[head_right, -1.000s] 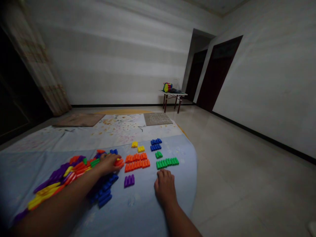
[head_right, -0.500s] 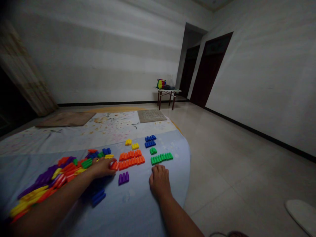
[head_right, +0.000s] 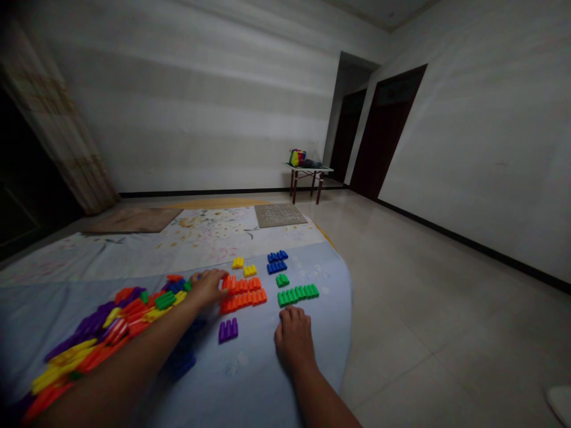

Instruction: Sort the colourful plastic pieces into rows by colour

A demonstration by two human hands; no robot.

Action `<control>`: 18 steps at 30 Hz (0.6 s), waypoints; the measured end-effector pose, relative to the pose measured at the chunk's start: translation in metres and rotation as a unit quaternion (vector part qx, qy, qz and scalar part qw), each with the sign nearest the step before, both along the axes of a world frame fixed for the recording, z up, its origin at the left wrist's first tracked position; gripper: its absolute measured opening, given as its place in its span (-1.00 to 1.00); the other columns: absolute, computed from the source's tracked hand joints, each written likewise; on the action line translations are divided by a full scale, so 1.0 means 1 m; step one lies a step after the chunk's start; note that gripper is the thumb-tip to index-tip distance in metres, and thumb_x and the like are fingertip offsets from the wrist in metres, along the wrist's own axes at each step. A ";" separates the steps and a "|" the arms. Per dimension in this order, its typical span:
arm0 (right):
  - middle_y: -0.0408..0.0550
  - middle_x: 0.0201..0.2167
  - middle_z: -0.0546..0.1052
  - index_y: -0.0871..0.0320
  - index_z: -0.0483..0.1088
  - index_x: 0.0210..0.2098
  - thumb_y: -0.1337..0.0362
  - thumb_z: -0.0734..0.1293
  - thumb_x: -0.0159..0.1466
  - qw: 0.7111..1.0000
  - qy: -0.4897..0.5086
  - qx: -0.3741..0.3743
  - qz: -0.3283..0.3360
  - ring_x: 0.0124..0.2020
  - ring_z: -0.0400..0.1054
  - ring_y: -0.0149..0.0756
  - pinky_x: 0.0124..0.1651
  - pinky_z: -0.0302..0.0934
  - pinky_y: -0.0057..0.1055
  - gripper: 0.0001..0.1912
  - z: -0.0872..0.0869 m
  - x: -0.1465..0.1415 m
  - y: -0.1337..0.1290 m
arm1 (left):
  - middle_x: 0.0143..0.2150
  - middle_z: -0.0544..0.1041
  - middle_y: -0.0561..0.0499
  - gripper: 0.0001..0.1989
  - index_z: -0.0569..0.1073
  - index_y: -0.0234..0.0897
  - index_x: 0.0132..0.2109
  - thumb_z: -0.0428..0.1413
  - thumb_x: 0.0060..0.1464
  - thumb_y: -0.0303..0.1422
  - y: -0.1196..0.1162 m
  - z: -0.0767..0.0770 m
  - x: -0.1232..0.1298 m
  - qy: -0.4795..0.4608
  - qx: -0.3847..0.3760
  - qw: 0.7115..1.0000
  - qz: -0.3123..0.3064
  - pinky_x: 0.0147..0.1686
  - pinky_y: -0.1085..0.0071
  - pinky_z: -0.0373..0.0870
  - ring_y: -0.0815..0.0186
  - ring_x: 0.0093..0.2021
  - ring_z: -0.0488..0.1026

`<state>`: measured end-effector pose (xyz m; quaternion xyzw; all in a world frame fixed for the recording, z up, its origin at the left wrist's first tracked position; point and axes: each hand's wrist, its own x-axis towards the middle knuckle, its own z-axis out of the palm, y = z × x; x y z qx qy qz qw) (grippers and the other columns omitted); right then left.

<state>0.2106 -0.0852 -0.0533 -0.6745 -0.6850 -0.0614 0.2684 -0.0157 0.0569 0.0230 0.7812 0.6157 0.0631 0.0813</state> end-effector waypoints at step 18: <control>-0.04 -0.17 0.40 0.09 0.32 -0.22 0.43 0.22 0.15 1.000 0.021 -0.004 -0.004 -0.11 0.20 -0.22 -0.06 0.03 -0.30 -0.79 0.000 -0.002 0.000 | -0.01 0.39 -0.16 -0.56 0.42 -0.21 -0.13 0.08 -0.13 -0.07 0.012 -0.014 0.051 -0.016 -0.004 1.000 -0.026 0.07 -0.03 -0.09 0.03 0.06 0.22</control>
